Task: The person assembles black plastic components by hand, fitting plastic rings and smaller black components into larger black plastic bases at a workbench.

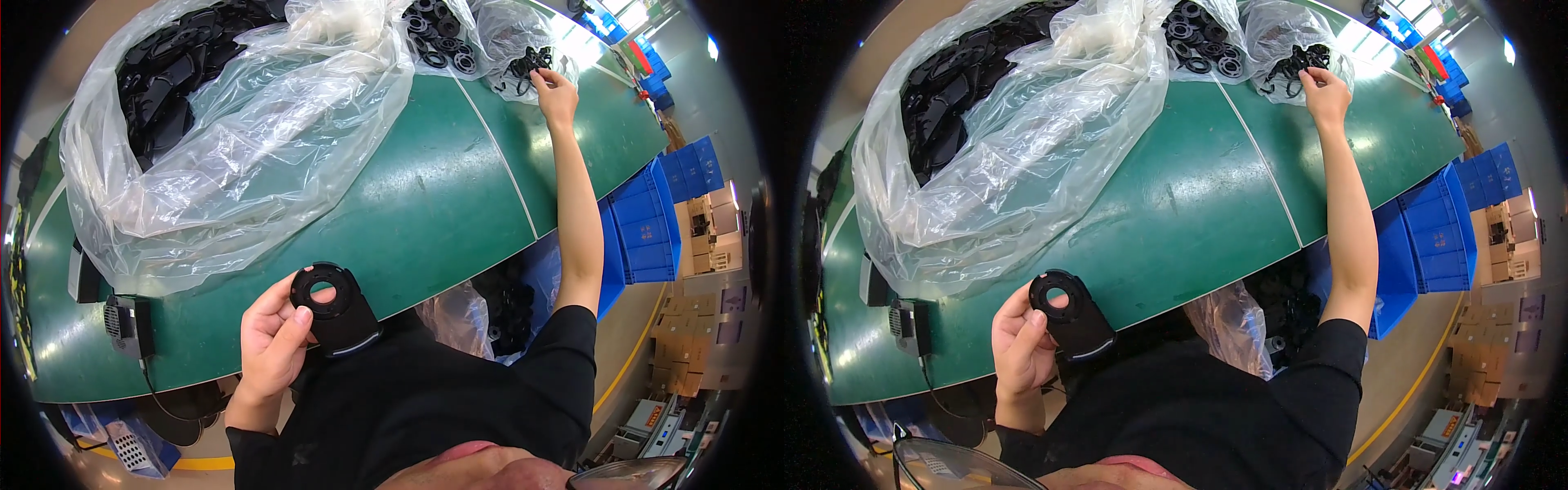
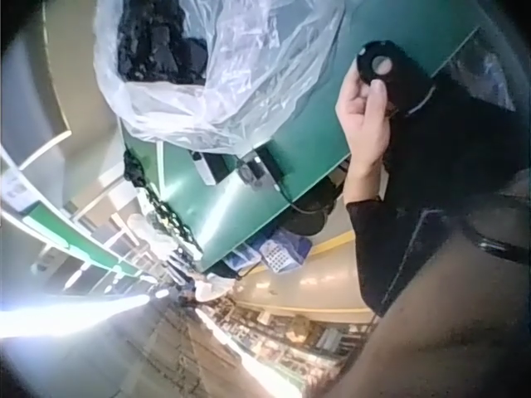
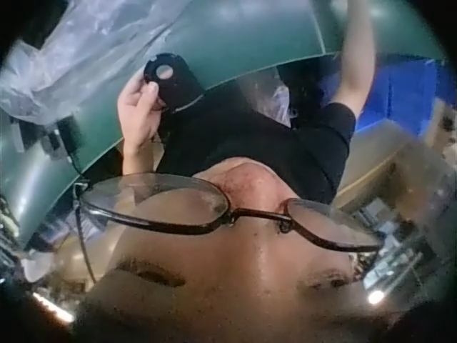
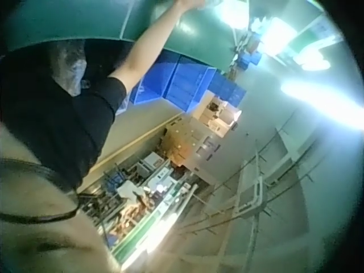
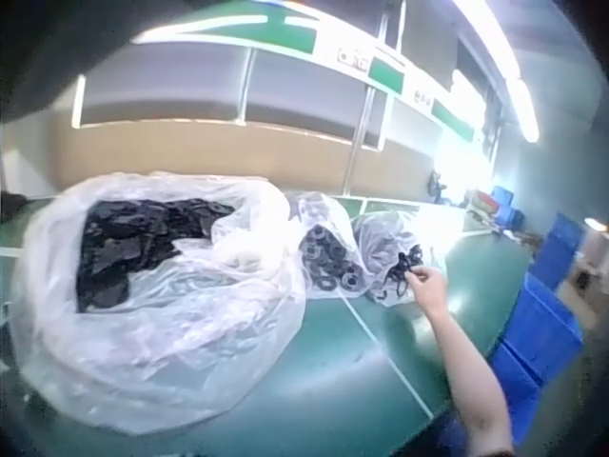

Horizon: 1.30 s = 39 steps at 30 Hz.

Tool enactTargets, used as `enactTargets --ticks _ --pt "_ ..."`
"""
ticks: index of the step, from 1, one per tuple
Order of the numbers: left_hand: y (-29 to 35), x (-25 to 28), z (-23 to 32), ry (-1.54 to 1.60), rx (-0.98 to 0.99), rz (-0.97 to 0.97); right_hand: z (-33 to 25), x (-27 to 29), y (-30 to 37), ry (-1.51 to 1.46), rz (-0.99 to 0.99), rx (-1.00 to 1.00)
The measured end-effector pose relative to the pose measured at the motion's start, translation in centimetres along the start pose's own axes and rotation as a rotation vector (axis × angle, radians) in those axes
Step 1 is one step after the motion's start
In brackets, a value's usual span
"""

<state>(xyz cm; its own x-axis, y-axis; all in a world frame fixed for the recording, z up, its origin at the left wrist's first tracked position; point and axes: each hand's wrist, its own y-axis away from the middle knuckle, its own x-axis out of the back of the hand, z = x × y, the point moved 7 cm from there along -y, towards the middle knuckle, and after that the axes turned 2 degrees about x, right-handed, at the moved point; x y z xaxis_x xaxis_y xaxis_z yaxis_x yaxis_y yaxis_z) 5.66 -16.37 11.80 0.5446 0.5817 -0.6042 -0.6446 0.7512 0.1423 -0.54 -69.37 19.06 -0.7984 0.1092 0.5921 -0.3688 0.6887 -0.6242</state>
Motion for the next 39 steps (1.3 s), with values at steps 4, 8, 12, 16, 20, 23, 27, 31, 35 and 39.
enactTargets --ticks 4,8,12,16,20,23,27,31,35,39 --pt "0.0 -0.2 0.0 -0.025 0.006 -0.037 0.7 0.0 -0.1 -0.147 0.038 -0.006" --pt "0.0 -0.2 0.1 -0.028 0.005 -0.044 0.4 -0.3 0.0 -0.138 -0.011 -0.044" --pt "0.0 -0.3 0.1 -0.030 -0.001 -0.035 0.6 -0.6 0.2 -0.195 -0.062 -0.169" --pt "0.0 -0.1 0.0 -0.052 0.000 -0.040 0.8 0.1 -0.2 -0.183 0.020 -0.156" --pt "0.0 -0.1 0.0 -0.051 0.006 -0.019 -1.8 0.9 0.7 -0.043 0.073 0.037" --pt "0.1 -0.3 0.1 -0.045 0.000 -0.018 -2.9 0.9 1.3 0.047 -0.007 0.090" --pt "0.2 -0.1 0.0 -0.067 0.006 -0.037 -2.7 1.1 2.2 -0.299 -0.074 -0.091" --pt "0.0 -0.3 -0.1 -0.029 0.012 -0.033 -7.5 -0.5 7.8 -0.707 -0.561 -0.253" --pt "0.0 -0.3 0.2 -0.029 0.001 -0.061 -13.9 -2.0 15.4 -0.611 -0.975 -0.289" --pt "-0.3 0.3 0.1 0.012 0.026 -0.075 -17.8 -1.0 18.8 -0.294 -0.939 -0.008"
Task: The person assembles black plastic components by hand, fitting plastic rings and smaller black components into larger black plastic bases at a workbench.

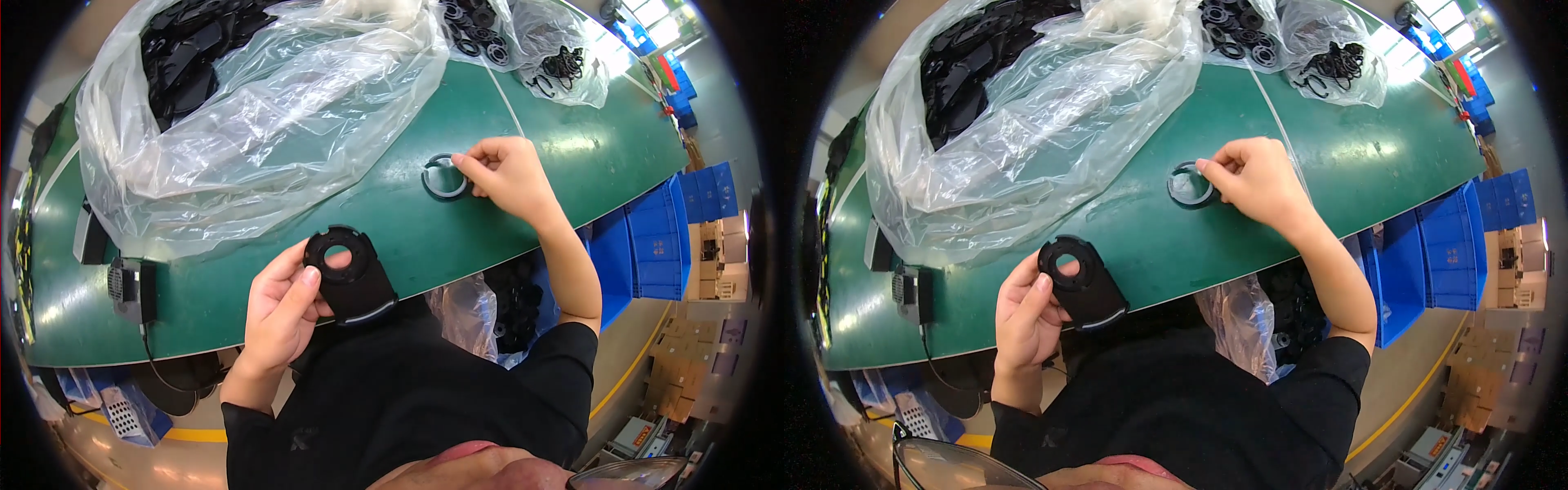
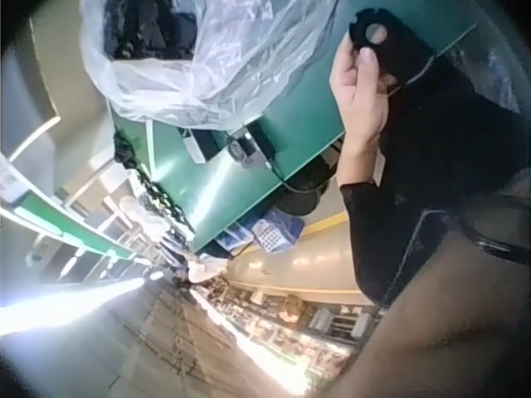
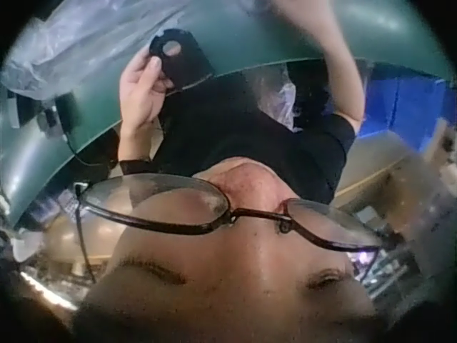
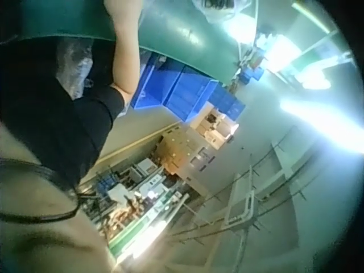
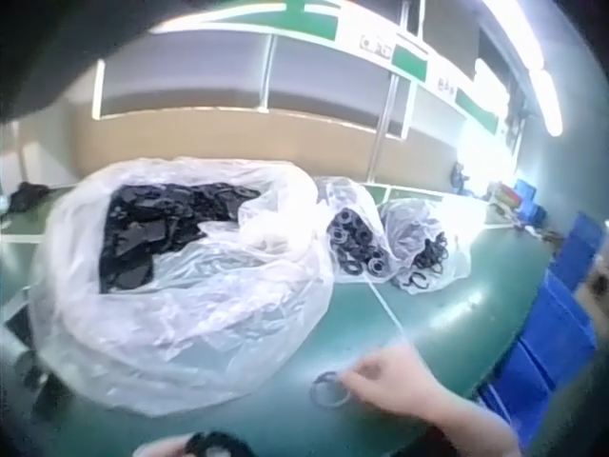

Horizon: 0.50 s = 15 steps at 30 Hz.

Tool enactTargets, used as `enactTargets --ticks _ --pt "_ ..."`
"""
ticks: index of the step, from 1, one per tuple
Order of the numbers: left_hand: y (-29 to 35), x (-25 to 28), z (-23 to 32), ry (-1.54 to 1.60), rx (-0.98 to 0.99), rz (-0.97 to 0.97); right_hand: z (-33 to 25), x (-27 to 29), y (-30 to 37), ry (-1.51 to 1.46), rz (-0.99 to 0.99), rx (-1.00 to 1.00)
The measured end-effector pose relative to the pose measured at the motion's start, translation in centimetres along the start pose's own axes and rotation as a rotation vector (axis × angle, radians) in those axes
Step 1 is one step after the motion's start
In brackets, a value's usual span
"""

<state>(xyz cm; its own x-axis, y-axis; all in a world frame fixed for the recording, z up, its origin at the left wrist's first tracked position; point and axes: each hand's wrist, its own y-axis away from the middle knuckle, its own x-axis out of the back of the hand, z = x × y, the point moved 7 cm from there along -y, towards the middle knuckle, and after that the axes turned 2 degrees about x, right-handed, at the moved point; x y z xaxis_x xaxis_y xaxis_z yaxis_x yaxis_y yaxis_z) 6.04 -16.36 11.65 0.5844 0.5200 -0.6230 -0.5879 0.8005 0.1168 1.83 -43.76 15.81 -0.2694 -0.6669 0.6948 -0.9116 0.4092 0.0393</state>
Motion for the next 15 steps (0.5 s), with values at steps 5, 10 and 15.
enactTargets --ticks 5,10,15 --pt "-0.2 -0.6 0.0 0.046 0.032 0.025 -2.2 0.0 1.7 0.400 0.053 0.159" --pt "-0.3 -0.6 -0.1 0.067 0.050 0.036 -5.0 -1.0 2.7 0.156 0.130 0.523" --pt "-0.2 -0.6 -0.1 0.110 0.053 0.011 -5.1 -2.4 2.4 0.300 0.049 0.464"
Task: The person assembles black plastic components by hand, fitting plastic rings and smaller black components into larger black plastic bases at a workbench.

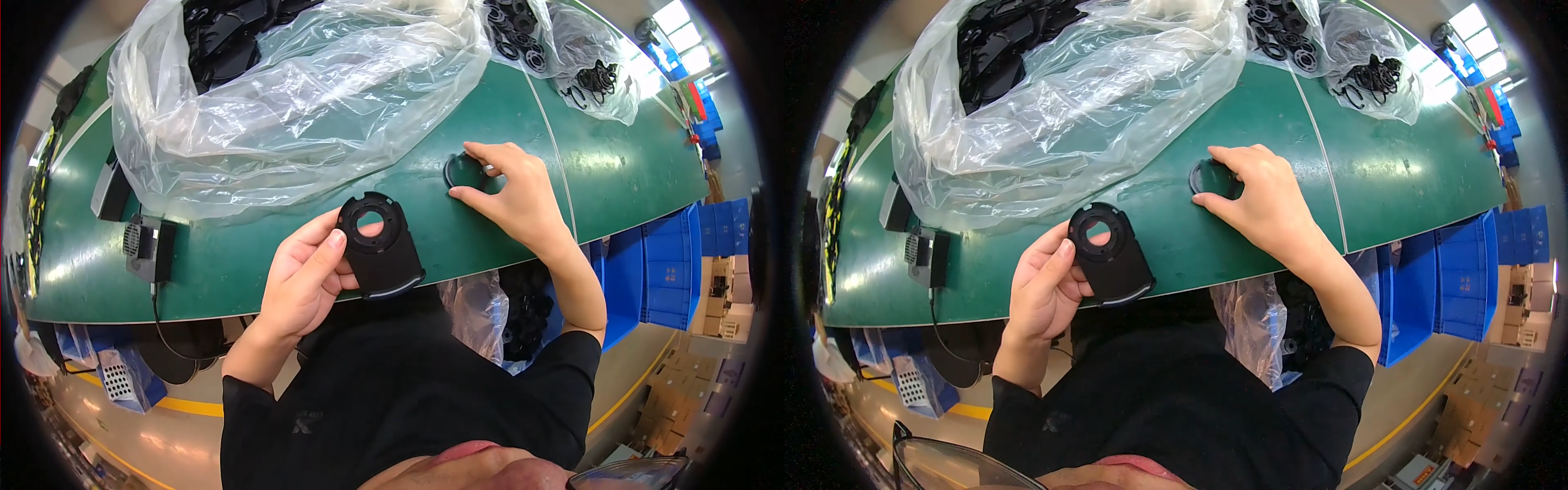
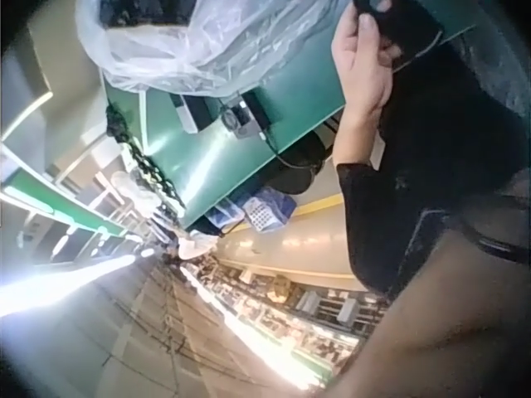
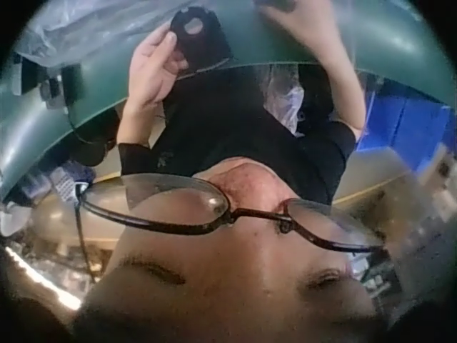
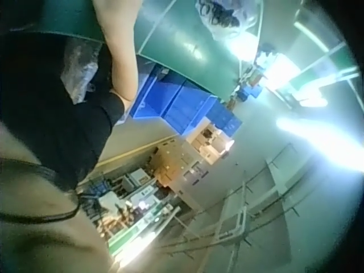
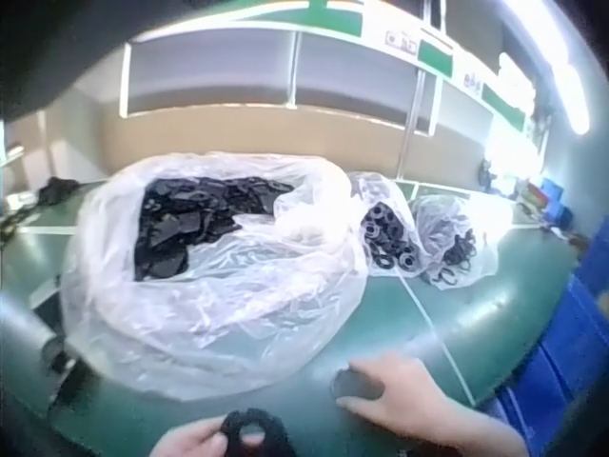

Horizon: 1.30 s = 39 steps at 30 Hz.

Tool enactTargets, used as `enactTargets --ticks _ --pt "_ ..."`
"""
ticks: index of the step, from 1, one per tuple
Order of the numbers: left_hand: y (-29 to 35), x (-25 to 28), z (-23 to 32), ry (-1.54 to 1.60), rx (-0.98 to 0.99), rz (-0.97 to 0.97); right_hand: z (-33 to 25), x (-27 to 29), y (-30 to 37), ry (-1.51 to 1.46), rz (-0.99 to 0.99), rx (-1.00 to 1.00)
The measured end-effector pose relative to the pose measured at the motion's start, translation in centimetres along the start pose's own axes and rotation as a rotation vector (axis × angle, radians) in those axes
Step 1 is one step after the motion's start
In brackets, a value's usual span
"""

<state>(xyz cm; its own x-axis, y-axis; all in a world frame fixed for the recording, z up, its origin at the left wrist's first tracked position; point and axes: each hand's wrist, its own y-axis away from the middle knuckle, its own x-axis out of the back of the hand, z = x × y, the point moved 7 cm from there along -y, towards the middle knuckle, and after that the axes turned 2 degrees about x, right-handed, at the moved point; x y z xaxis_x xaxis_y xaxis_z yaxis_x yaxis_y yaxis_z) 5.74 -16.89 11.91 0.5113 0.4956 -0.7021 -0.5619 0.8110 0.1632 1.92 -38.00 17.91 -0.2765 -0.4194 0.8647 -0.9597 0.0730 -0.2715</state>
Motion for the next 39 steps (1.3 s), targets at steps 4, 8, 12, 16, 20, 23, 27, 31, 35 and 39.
enactTargets --ticks 4,8,12,16,20,23,27,31,35,39 --pt "-0.2 -0.2 0.3 0.007 0.000 0.058 -1.2 0.1 -0.1 -0.241 0.094 -0.032" --pt "-0.5 -0.4 0.0 -0.013 0.016 0.032 -5.3 0.6 0.4 -0.430 0.187 0.073" --pt "-0.4 -0.4 0.1 0.006 0.010 -0.019 -9.2 -0.4 0.4 -0.258 0.177 0.285" --pt "0.0 -0.7 0.3 0.012 0.007 -0.014 -10.3 -1.5 0.2 -0.223 0.186 0.339" --pt "-0.1 -0.4 0.2 -0.018 0.027 -0.013 -10.6 -2.1 0.0 -0.195 0.186 0.382" --pt "0.0 0.0 0.1 -0.094 0.017 0.031 -11.1 -2.0 0.2 -0.152 0.190 0.414" --pt "0.4 0.2 0.4 -0.214 -0.075 0.022 -11.3 -2.1 0.2 -0.146 0.189 0.425" --pt "0.3 0.3 0.4 -0.268 -0.057 0.059 -11.2 -2.4 0.4 -0.119 0.214 0.453" --pt "0.4 -0.2 0.9 -0.247 -0.122 0.083 -11.9 -2.3 1.1 -0.069 0.243 0.496" --pt "0.6 -0.4 0.8 -0.331 -0.105 0.029 -11.3 -1.2 0.2 -0.213 0.147 0.388"
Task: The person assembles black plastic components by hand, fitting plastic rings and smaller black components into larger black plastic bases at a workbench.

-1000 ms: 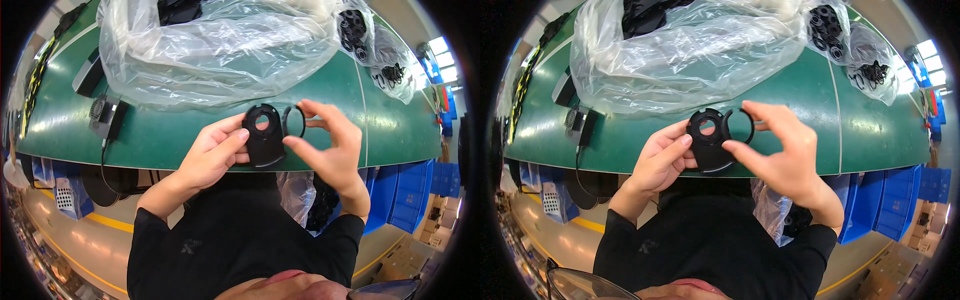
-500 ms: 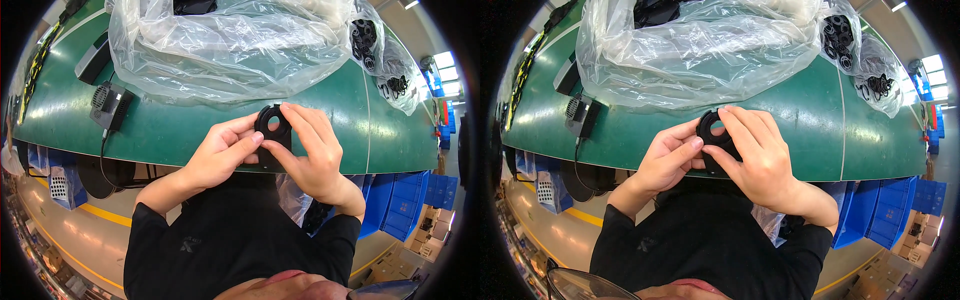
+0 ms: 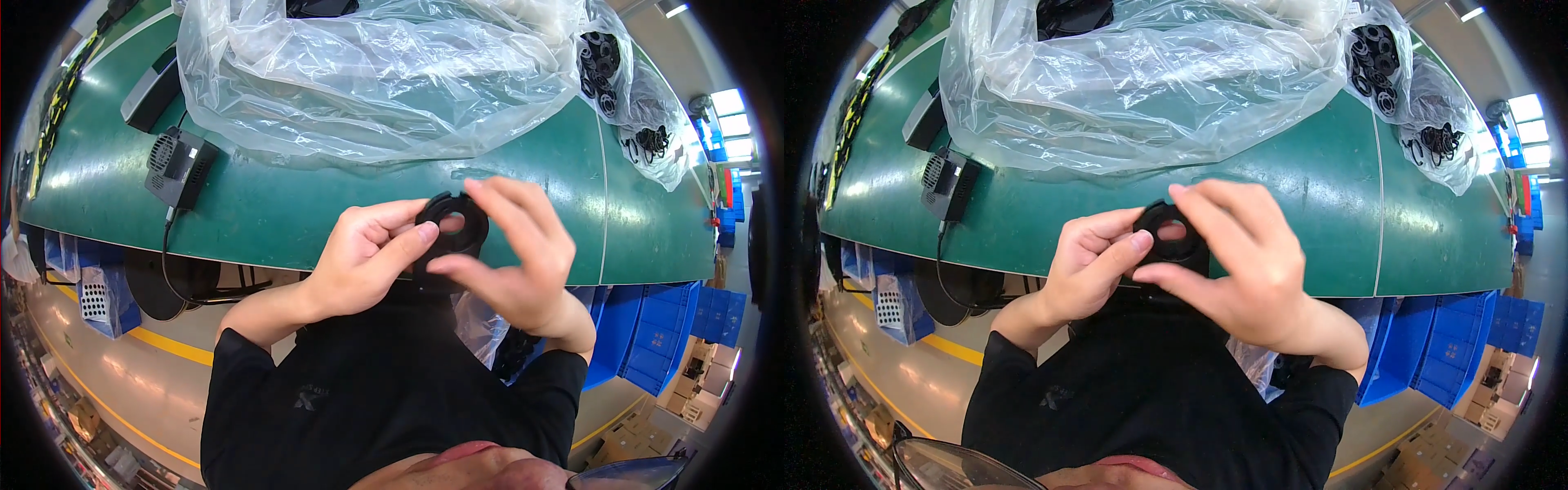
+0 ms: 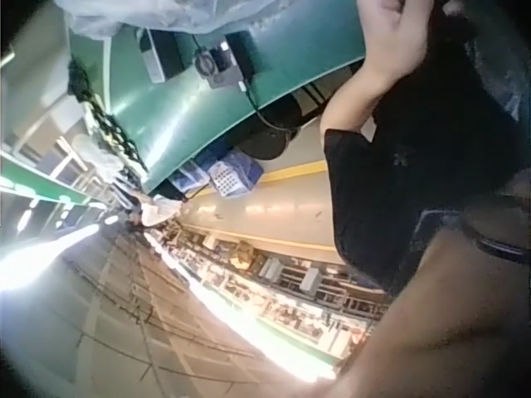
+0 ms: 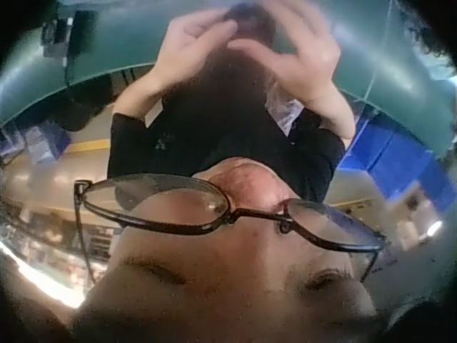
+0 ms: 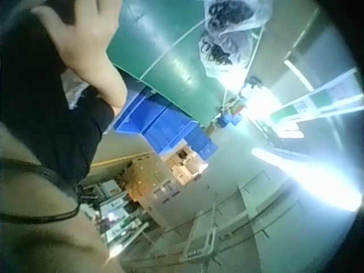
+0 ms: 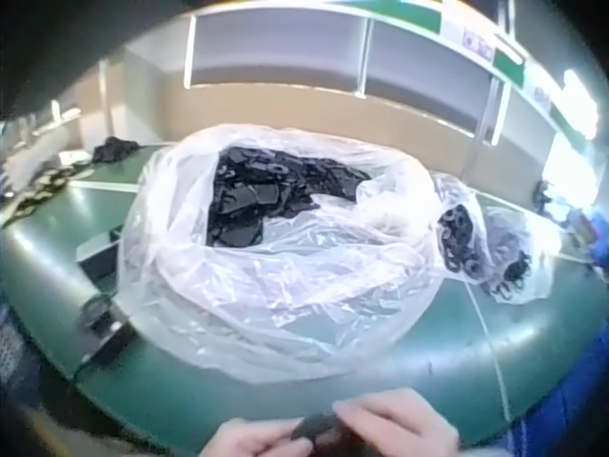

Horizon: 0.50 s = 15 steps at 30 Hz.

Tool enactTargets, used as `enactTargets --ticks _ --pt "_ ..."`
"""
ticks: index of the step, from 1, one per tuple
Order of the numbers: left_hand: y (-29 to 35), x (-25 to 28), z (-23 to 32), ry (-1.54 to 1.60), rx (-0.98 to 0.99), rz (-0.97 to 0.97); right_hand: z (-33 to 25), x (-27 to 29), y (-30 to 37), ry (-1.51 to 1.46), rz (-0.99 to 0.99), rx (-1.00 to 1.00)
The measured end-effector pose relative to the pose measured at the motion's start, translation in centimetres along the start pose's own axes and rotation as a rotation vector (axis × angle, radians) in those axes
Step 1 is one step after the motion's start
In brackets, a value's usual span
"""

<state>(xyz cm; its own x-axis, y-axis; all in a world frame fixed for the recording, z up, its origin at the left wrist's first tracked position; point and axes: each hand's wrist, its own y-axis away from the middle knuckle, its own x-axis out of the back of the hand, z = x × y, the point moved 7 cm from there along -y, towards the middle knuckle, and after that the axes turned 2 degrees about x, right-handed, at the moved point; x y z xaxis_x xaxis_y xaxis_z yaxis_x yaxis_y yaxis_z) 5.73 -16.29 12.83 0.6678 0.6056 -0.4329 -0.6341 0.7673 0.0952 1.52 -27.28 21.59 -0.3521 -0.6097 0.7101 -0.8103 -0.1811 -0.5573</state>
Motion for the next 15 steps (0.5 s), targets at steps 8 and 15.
enactTargets --ticks 8,15 --pt "0.1 -0.4 0.6 -0.166 -0.046 -0.047 3.4 -1.8 -0.4 -0.462 -0.206 -0.389" --pt "0.4 0.4 0.1 -0.225 -0.204 0.135 4.1 -2.0 0.2 -0.587 -0.264 -0.531"
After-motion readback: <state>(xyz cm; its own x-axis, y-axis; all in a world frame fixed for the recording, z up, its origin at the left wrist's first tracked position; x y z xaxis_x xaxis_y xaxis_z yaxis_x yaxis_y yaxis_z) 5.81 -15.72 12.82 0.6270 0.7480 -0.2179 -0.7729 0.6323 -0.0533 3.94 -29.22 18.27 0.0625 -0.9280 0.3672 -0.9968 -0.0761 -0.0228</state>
